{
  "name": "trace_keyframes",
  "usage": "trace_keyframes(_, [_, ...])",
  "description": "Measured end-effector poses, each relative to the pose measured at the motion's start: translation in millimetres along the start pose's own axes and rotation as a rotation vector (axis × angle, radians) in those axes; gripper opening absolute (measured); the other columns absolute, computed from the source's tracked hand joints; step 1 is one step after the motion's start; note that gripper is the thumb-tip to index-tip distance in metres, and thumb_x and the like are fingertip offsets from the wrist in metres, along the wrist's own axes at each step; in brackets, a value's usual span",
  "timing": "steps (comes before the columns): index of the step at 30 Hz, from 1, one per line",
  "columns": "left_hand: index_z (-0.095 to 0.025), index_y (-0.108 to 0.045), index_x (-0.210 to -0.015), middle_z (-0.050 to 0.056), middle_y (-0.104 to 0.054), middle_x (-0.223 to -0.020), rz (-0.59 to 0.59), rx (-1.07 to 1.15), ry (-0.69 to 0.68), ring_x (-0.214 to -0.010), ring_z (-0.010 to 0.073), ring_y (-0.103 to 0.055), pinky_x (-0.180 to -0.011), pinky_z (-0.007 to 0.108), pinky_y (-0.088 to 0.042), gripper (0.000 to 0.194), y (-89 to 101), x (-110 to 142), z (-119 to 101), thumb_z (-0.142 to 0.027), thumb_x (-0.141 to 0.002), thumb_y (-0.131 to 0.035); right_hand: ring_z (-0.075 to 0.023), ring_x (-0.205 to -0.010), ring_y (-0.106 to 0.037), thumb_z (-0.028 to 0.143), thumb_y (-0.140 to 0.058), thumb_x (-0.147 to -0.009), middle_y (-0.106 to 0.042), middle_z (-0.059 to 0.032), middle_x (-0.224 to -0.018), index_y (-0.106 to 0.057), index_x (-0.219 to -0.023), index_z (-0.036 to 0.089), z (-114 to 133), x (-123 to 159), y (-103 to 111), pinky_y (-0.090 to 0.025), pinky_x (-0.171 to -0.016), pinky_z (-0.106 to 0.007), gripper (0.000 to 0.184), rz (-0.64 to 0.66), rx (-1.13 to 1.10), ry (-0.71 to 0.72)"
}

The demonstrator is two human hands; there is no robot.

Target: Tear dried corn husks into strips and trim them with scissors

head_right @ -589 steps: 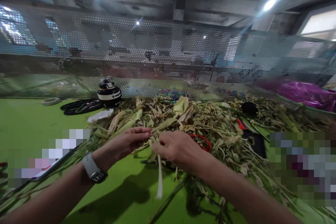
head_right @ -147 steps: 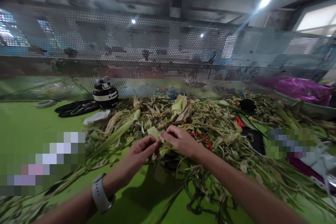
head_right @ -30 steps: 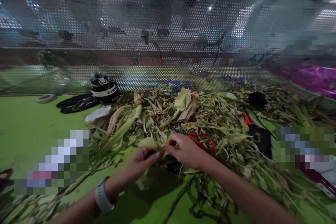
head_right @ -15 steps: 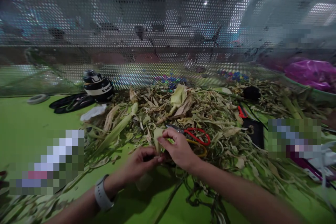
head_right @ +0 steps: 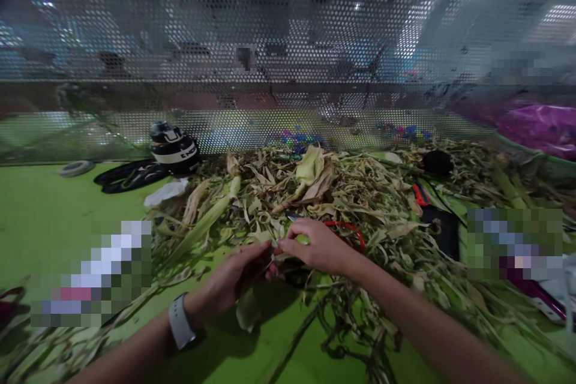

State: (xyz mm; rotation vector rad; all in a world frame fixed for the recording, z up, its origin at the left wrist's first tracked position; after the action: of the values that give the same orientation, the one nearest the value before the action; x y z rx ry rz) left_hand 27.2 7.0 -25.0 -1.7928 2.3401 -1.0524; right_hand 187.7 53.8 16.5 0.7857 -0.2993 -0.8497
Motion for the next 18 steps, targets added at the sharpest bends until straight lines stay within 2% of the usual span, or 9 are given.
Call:
trace_keyframes(2, [-0.011, -0.066, -0.072, 0.003, -0.063, -0.06, -0.038, -0.012, -0.015, -0.056, 0.0111, -0.056, -0.059, 0.021, -0.044, 0.027, 1.0, -0.8, -1.0, -0.038, -0.071, -0.064, -0.0163, -0.08, -0.05, 0.037, -0.055, -0.081, -0.057, -0.0037, -0.082, -0.059, -0.078, 0.016, 1.2, 1.7, 4.5, -0.038, -0.073, -0.027, 0.022, 0.067, 0.106, 0.095])
trace_keyframes(5, [-0.011, -0.062, -0.062, 0.001, -0.059, -0.055, -0.05, -0.159, -0.086, -0.049, 0.0079, -0.049, -0.05, 0.018, -0.037, 0.027, 2.1, -1.6, -0.6, -0.037, -0.068, -0.067, -0.0157, -0.08, -0.05, 0.034, -0.049, -0.086, -0.057, -0.0043, -0.082, -0.057, -0.078, 0.016, 0.0, 1.9, 5.6, -0.039, -0.073, -0.027, 0.021, 0.127, 0.156, 0.185])
trace_keyframes(9, [-0.013, -0.056, -0.052, -0.003, -0.052, -0.047, -0.04, -0.428, -0.146, -0.044, 0.0057, -0.038, -0.044, 0.019, -0.026, 0.033, 3.8, -2.4, 2.0, -0.041, -0.065, -0.068, -0.0145, -0.072, -0.049, 0.031, -0.043, -0.089, -0.056, -0.0034, -0.076, -0.054, -0.076, 0.016, -4.1, -0.9, 1.1, -0.039, -0.066, -0.025, 0.023, 0.08, 0.192, 0.162])
trace_keyframes(12, [-0.013, -0.058, -0.051, -0.003, -0.05, -0.047, 0.025, -0.587, -0.165, -0.045, 0.0068, -0.039, -0.046, 0.02, -0.027, 0.036, 4.7, -2.3, 2.5, -0.044, -0.067, -0.064, -0.0148, -0.069, -0.048, 0.032, -0.045, -0.088, -0.055, -0.0028, -0.072, -0.053, -0.074, 0.016, -5.9, -2.4, -4.4, -0.037, -0.064, -0.025, 0.022, 0.029, 0.248, 0.146])
trace_keyframes(15, [-0.012, -0.062, -0.056, -0.002, -0.052, -0.048, 0.095, -0.63, -0.131, -0.046, 0.0078, -0.04, -0.046, 0.02, -0.028, 0.035, 6.0, -1.3, 1.4, -0.045, -0.068, -0.063, -0.0157, -0.071, -0.047, 0.035, -0.044, -0.089, -0.055, -0.0033, -0.072, -0.052, -0.073, 0.016, -6.2, -3.4, -8.1, -0.037, -0.067, -0.027, 0.025, 0.002, 0.289, 0.185])
trace_keyframes(18, [-0.012, -0.065, -0.06, -0.001, -0.054, -0.049, 0.111, -0.639, -0.107, -0.046, 0.0085, -0.042, -0.047, 0.02, -0.029, 0.035, 6.4, 0.0, -1.0, -0.046, -0.069, -0.061, -0.0166, -0.072, -0.046, 0.038, -0.039, -0.09, -0.054, -0.0044, -0.072, -0.052, -0.072, 0.016, -6.6, -4.6, -7.1, -0.036, -0.07, -0.029, 0.031, -0.026, 0.329, 0.225])
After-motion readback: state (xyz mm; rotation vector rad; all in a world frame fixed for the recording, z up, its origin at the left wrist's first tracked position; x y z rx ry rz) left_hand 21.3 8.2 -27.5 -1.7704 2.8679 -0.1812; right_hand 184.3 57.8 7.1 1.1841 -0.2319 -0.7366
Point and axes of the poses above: each hand's wrist, its own x-axis away from the middle knuckle, its own y-axis out of the back of the hand, z = x × y, the point moved 2 cm from there along -x, towards the middle knuckle
